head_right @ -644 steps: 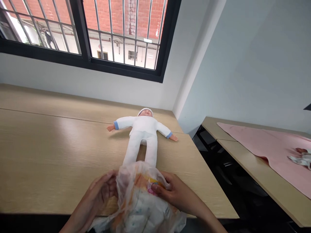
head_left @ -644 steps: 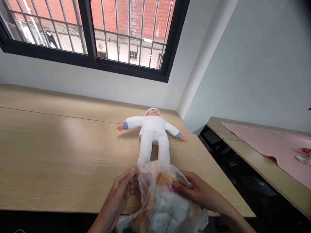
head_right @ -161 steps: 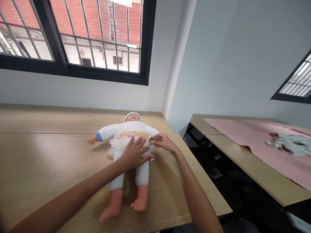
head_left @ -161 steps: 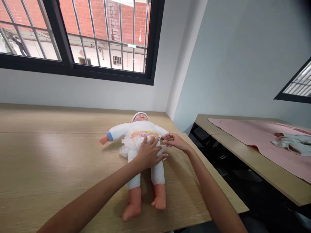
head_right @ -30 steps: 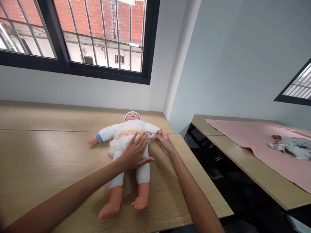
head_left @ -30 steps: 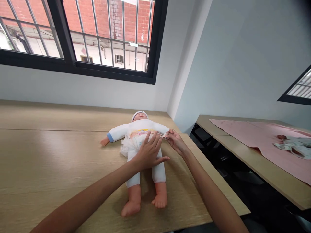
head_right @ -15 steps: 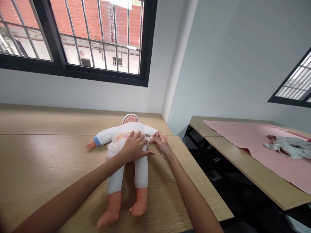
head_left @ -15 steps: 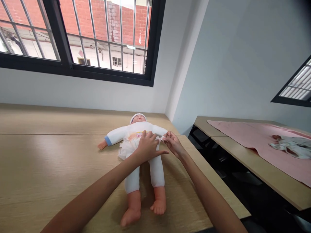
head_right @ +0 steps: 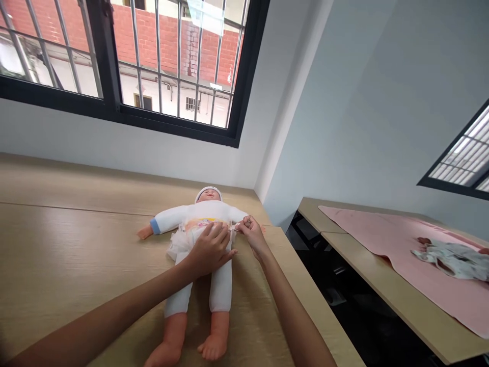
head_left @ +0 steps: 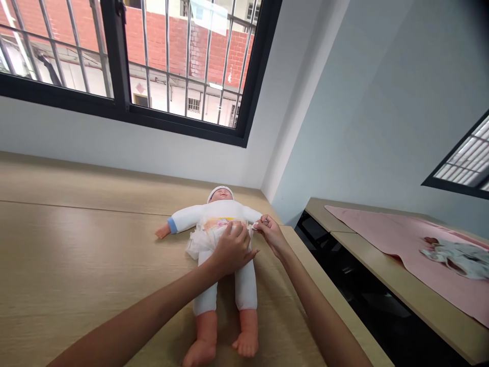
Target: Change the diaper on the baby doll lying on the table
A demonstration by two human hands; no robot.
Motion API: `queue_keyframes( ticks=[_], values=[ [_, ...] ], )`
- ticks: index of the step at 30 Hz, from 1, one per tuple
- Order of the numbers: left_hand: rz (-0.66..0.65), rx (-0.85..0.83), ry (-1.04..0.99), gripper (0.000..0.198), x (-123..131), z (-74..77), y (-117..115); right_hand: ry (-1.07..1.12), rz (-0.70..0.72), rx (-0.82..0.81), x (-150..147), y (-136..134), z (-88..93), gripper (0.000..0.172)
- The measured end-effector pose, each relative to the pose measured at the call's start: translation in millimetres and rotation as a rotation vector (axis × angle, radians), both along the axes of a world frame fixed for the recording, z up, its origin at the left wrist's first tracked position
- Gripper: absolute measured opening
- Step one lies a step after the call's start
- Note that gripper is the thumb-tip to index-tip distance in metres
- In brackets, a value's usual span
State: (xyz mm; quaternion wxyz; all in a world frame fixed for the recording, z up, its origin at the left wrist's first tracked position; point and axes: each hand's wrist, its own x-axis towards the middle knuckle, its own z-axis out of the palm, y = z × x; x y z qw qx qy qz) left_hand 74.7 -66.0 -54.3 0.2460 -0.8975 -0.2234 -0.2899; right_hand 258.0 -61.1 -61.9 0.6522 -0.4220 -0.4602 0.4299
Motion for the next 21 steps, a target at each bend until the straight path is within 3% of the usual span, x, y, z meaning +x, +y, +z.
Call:
queue_keyframes(
  ticks=[4,13,21],
  values=[
    [-0.005,0.069,-0.026,0.043,2,-4.5,0,-0.102,0.04,-0.045,-8,8,11.3,0.041],
    [-0.039,0.167,-0.09,0.032,5,-8.5,0,-0.532,0.299,-0.135,-14,11,56.3,0.024],
    [-0.072,0.212,-0.067,0.025,9,-7.8,-1,-0.733,0.1,-0.122,-27,9,54.8,0.021]
  ],
)
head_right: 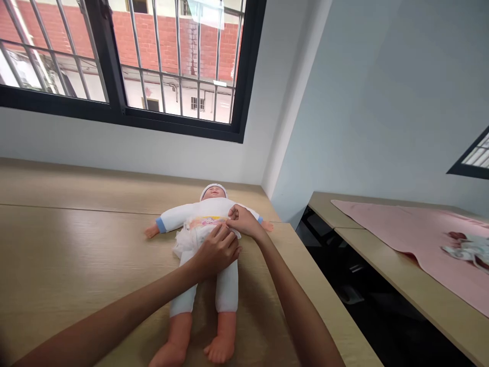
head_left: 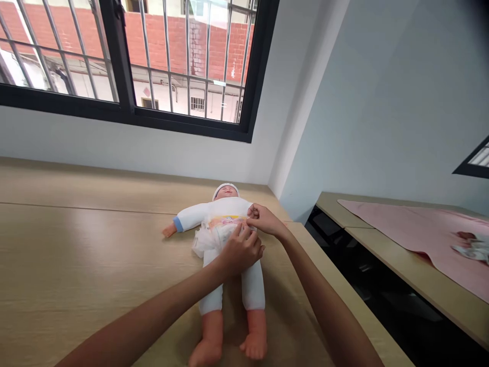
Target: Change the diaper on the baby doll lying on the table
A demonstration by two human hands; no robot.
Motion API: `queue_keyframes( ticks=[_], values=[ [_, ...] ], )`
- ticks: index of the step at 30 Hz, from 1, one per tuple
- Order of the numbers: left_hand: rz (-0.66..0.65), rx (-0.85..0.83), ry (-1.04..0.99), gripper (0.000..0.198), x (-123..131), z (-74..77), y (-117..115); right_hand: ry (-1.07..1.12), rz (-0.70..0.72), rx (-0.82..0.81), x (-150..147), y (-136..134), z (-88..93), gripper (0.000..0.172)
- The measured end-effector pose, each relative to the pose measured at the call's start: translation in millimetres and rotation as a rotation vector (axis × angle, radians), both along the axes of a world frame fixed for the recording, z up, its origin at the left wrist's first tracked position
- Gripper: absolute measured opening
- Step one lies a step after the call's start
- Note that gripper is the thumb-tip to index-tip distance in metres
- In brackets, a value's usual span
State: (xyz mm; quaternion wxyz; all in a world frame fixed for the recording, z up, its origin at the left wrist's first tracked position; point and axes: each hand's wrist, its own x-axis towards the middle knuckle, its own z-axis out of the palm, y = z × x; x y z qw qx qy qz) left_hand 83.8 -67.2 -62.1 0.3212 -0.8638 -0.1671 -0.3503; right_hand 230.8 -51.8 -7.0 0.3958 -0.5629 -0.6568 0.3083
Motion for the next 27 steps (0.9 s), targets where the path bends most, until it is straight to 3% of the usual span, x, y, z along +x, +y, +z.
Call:
queue_keyframes(
  ticks=[5,8,16,23,27],
  values=[
    [-0.031,0.027,-0.015,0.024,2,1.3,0,-0.181,-0.194,-0.013,-10,-7,2.5,0.022],
    [-0.067,0.061,0.009,0.023,3,0.4,0,-0.176,-0.261,-0.008,-14,-8,3.0,0.025],
    [-0.02,-0.022,0.047,0.028,4,-3.8,0,0.273,-0.105,0.004,-13,-9,15.1,0.013],
    [0.123,-0.176,0.043,0.04,0,0.5,-4,0.278,-0.116,0.093,0,-18,34.0,0.013],
    [0.132,-0.21,0.047,0.045,1,0.5,-3,0.257,-0.143,0.093,5,-24,42.1,0.011]
  ],
)
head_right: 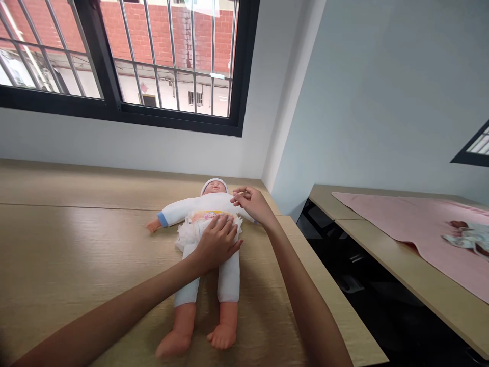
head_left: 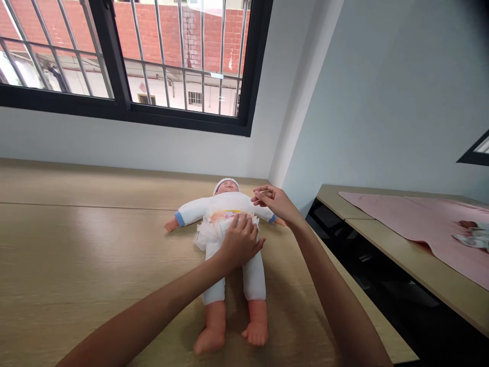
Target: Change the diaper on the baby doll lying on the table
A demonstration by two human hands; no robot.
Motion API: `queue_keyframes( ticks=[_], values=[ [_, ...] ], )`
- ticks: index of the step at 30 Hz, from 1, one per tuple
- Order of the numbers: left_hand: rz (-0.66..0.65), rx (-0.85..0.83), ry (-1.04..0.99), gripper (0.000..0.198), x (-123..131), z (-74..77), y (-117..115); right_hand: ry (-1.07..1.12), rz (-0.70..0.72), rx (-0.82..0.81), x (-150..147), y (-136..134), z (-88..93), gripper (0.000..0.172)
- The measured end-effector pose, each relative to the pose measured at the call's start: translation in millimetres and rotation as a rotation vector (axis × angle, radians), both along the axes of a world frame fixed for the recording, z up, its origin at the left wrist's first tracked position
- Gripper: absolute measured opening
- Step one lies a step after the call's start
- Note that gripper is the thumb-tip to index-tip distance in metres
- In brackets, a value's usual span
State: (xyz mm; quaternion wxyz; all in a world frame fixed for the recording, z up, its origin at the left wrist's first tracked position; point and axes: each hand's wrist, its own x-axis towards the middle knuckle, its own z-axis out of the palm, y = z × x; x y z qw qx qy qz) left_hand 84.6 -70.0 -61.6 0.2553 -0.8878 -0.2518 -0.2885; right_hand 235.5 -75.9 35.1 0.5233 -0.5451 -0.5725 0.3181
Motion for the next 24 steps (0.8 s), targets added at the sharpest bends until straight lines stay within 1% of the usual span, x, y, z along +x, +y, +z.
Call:
queue_keyframes(
  ticks=[7,10,13,17,21,23,24],
  values=[
    [-0.011,-0.028,0.011,0.042,-1.2,1.6,-0.7,-0.001,0.012,0.013,3.6,-5.6,5.3,0.014],
    [-0.046,-0.026,-0.009,0.042,-2.1,2.4,-1.4,0.005,0.029,0.033,5.1,-4.4,4.1,0.019],
    [-0.083,-0.04,0.005,0.042,-1.8,2.7,-1.3,0.013,0.028,0.038,6.0,-3.0,2.9,0.019],
    [-0.077,-0.046,0.038,0.04,-1.0,1.8,-0.9,0.017,0.025,0.025,6.2,-2.6,3.0,0.018],
    [-0.078,-0.042,0.041,0.036,0.2,-0.7,-2.4,0.013,0.037,0.02,5.7,-3.5,3.8,0.021],
    [-0.079,-0.068,0.046,0.036,0.0,1.9,-2.3,0.005,0.04,0.017,5.3,-4.5,4.4,0.022],
    [-0.097,-0.092,0.06,0.035,-1.2,5.9,-1.4,0.0,0.041,0.015,5.1,-5.3,4.8,0.023]
  ],
)
